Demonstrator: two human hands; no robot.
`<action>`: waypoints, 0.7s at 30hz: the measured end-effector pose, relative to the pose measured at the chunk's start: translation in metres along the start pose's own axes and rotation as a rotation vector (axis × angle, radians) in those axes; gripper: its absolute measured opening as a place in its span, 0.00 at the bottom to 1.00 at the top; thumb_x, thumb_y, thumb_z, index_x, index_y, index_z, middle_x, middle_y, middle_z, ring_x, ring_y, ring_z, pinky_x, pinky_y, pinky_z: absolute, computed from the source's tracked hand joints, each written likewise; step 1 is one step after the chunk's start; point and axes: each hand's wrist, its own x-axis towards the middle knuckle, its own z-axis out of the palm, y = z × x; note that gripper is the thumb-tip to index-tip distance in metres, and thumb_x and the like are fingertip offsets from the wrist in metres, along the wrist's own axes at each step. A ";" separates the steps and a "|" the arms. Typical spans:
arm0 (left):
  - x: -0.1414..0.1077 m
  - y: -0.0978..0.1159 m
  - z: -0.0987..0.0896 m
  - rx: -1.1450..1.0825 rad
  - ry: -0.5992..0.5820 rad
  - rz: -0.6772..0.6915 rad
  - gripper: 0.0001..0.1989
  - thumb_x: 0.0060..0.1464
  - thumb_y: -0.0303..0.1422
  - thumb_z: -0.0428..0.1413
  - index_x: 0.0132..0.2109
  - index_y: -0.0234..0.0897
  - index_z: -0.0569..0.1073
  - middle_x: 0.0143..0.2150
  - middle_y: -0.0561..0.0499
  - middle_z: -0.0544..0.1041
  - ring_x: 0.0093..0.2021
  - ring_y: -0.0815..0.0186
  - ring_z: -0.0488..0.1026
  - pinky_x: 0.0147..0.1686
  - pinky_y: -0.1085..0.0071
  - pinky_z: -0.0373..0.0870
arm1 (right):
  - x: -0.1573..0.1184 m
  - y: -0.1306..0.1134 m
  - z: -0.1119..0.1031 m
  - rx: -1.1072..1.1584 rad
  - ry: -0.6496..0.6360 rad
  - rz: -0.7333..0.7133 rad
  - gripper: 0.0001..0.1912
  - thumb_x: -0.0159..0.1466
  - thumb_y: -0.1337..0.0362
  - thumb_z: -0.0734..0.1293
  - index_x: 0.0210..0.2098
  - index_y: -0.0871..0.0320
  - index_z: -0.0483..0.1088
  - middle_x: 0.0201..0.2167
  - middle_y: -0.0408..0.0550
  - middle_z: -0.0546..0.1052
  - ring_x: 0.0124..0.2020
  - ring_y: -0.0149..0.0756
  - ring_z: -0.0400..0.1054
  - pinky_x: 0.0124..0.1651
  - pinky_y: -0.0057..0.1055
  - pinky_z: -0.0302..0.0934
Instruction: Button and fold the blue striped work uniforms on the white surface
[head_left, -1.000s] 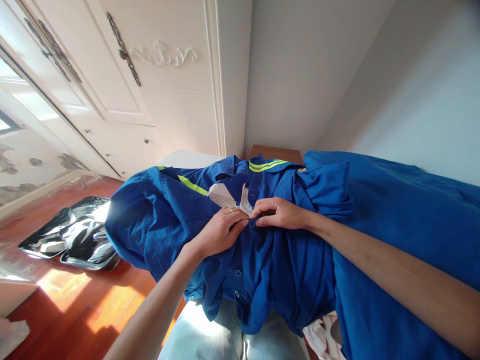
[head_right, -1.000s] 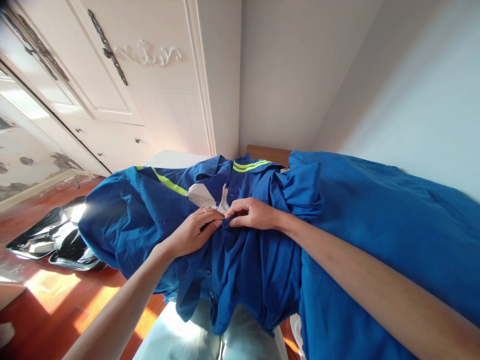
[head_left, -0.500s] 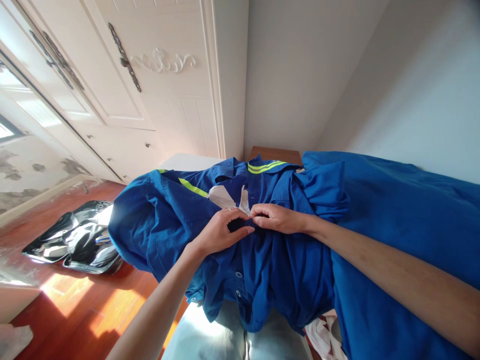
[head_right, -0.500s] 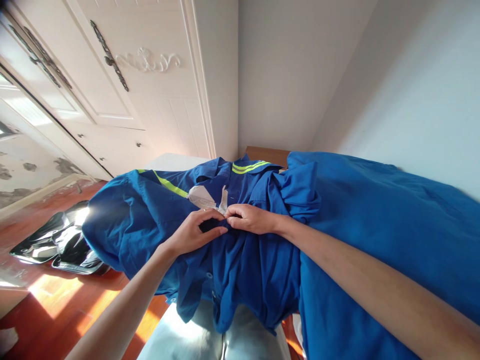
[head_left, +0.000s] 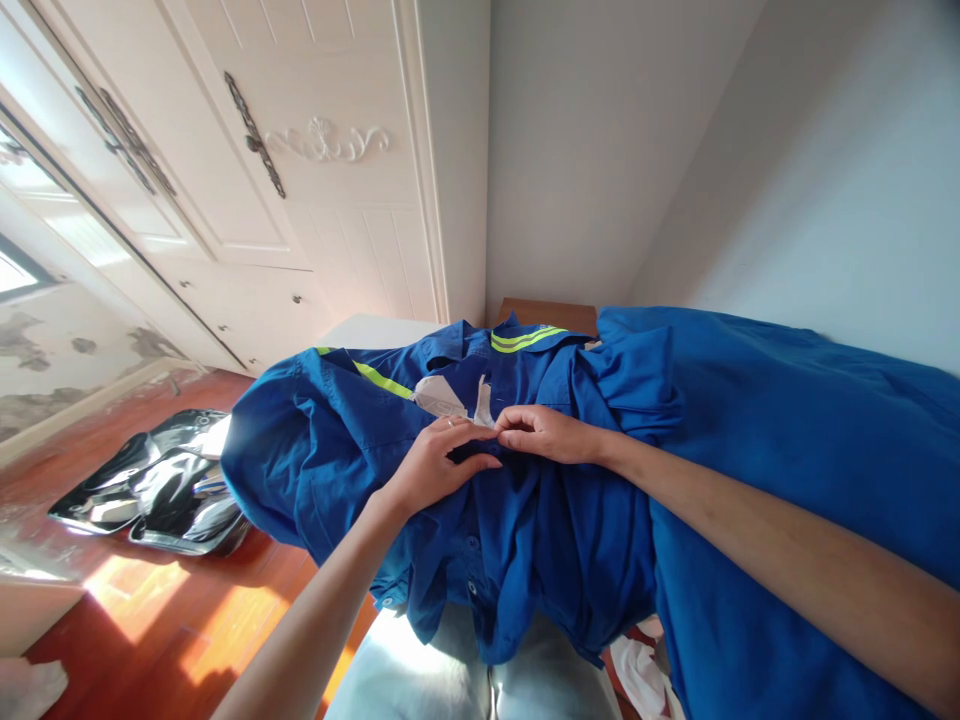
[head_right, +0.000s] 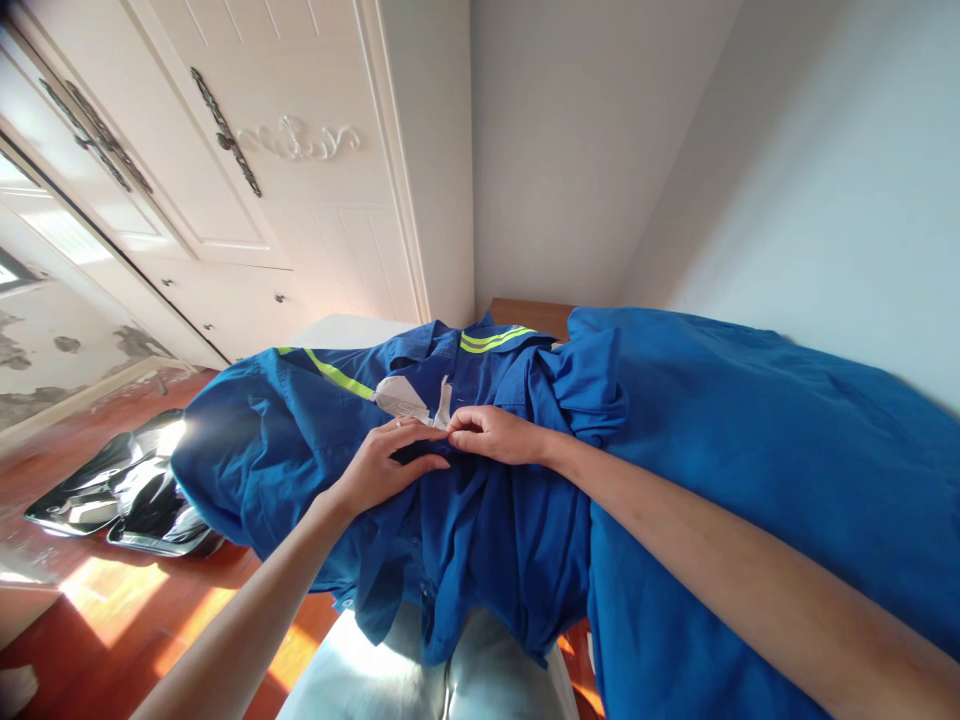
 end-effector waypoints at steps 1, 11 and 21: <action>0.000 0.000 0.000 -0.046 0.001 -0.028 0.14 0.55 0.39 0.61 0.47 0.39 0.77 0.40 0.48 0.81 0.41 0.62 0.76 0.47 0.64 0.71 | 0.000 0.001 0.002 0.017 0.044 -0.004 0.13 0.63 0.56 0.66 0.40 0.61 0.69 0.31 0.42 0.69 0.32 0.31 0.63 0.37 0.29 0.59; 0.002 0.004 -0.008 -0.212 0.016 -0.178 0.17 0.58 0.43 0.58 0.49 0.36 0.77 0.40 0.48 0.79 0.42 0.61 0.74 0.46 0.66 0.70 | -0.002 -0.002 0.003 -0.073 0.224 -0.163 0.12 0.62 0.59 0.68 0.42 0.59 0.72 0.38 0.47 0.72 0.36 0.33 0.68 0.39 0.30 0.64; -0.001 0.000 -0.023 0.300 -0.176 -0.050 0.26 0.48 0.19 0.47 0.54 0.38 0.73 0.53 0.44 0.76 0.58 0.56 0.68 0.59 0.53 0.60 | -0.005 -0.005 0.000 -0.602 -0.006 -0.350 0.11 0.62 0.69 0.62 0.33 0.61 0.77 0.28 0.50 0.77 0.32 0.38 0.68 0.41 0.34 0.60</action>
